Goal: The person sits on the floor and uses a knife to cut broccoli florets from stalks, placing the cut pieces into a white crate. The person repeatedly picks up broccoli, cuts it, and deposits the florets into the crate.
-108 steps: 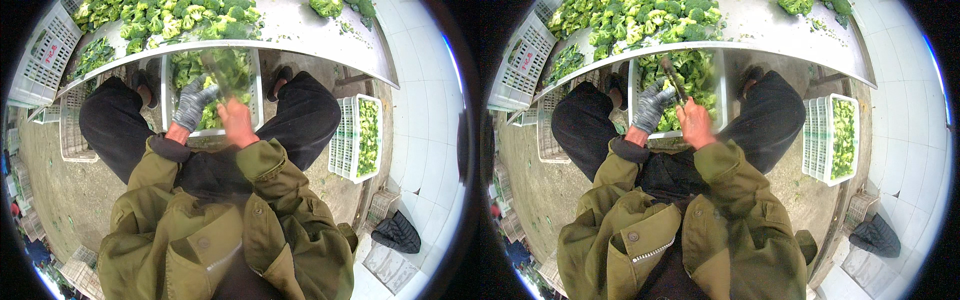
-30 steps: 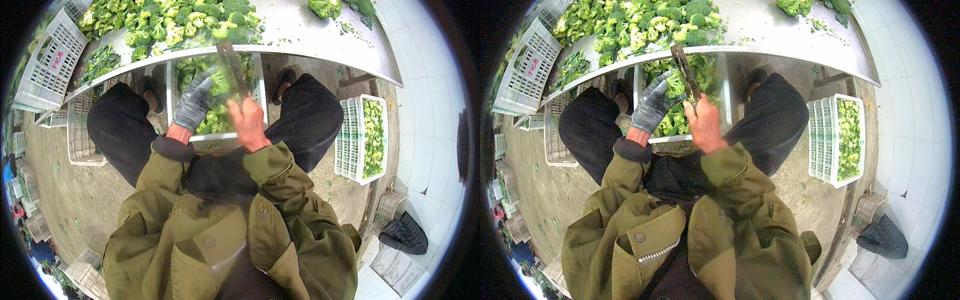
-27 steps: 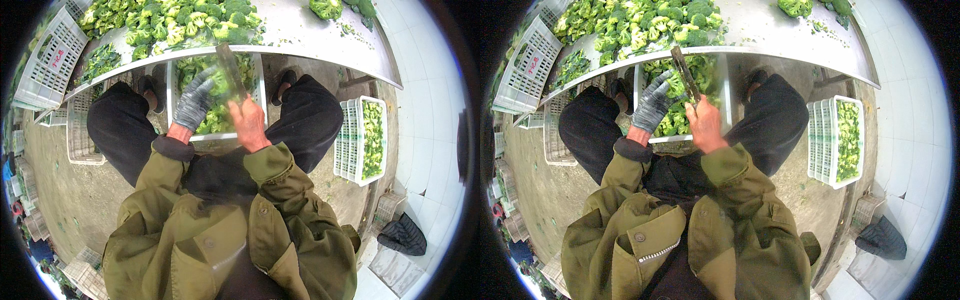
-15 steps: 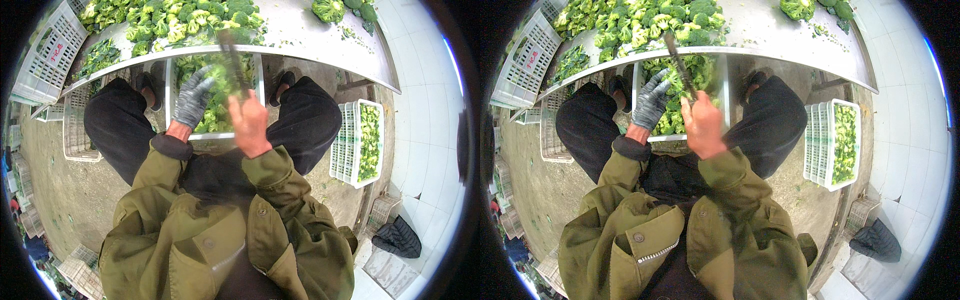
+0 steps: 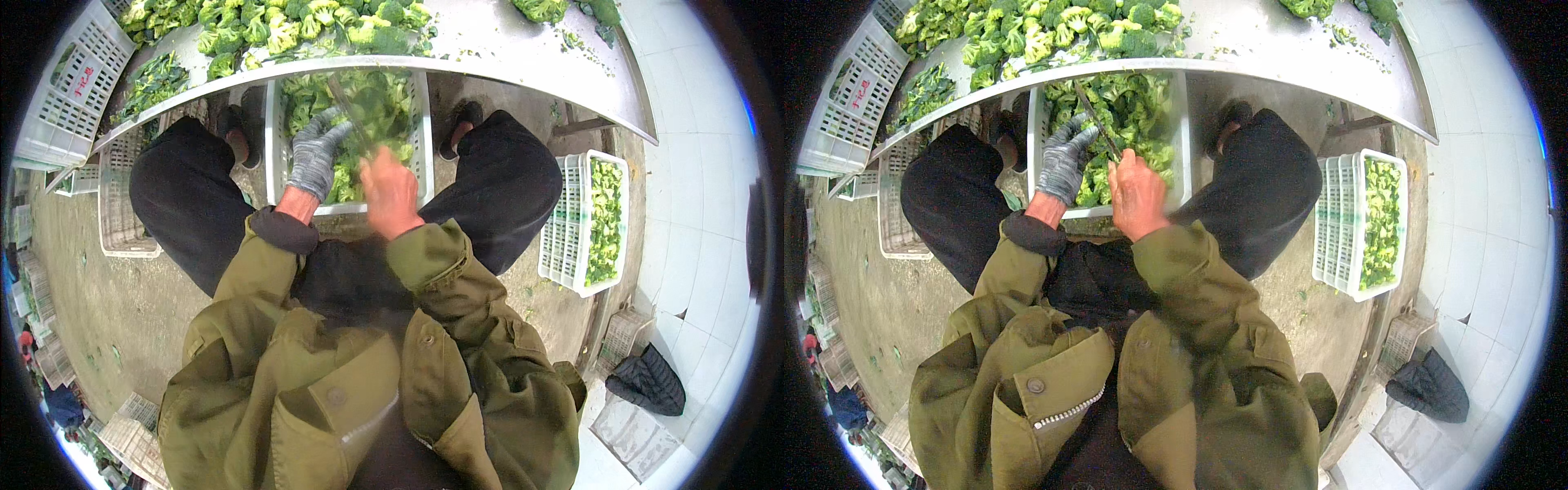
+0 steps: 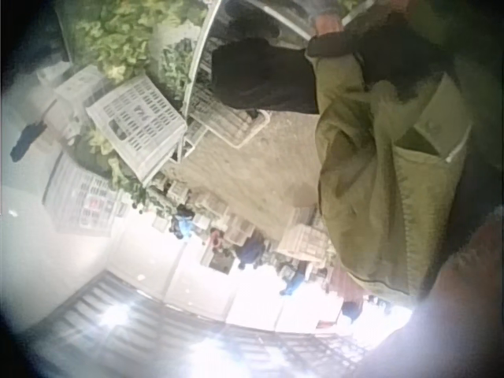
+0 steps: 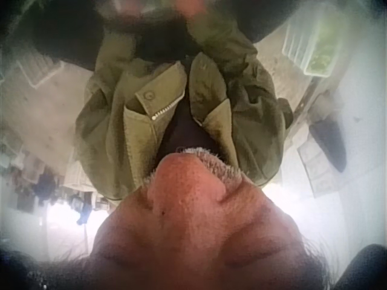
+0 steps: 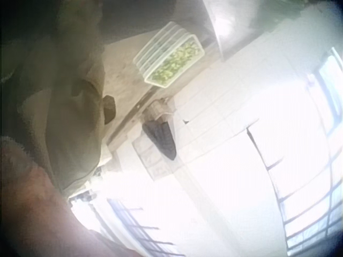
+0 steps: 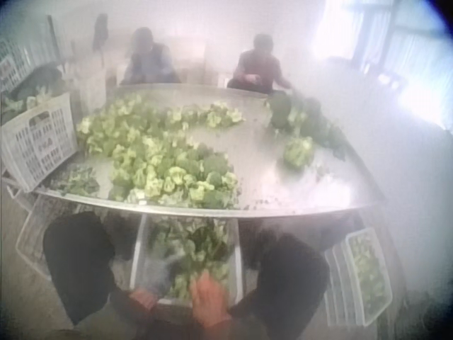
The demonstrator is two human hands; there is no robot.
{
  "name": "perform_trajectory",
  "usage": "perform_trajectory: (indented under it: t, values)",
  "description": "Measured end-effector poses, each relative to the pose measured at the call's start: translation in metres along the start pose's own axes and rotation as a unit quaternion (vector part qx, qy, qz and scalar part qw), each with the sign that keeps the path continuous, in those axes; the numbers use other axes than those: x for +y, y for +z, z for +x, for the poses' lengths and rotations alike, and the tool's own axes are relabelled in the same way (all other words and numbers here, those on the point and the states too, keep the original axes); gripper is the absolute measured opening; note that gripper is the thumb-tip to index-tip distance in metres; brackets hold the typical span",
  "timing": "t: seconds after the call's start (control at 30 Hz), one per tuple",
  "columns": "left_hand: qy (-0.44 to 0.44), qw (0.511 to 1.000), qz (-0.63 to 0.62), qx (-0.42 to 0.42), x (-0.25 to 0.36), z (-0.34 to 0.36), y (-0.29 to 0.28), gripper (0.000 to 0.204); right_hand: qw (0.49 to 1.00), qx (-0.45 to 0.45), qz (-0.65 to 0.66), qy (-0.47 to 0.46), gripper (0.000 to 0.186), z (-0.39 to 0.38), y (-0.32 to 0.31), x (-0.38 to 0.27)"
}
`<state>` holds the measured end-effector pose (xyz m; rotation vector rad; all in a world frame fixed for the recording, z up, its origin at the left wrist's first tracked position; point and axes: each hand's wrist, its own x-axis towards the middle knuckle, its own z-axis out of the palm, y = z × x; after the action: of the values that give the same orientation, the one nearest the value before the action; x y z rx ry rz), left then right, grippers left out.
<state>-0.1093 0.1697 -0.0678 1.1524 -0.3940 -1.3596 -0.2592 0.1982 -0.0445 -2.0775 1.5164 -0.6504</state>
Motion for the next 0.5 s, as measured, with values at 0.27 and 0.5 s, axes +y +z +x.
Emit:
perform_trajectory:
  t: [0.27, 0.5]
  values:
    - [0.0, 0.998, 0.047, 0.03, -0.011, 0.006, -0.013, 0.035, 0.99, -0.079, 0.105, 0.048, 0.026, 0.003, 0.011, 0.013]
    - [-0.004, 0.998, 0.046, 0.032, -0.014, 0.009, -0.011, 0.037, 0.998, -0.019, 0.005, 0.052, 0.03, -0.002, 0.021, 0.011]
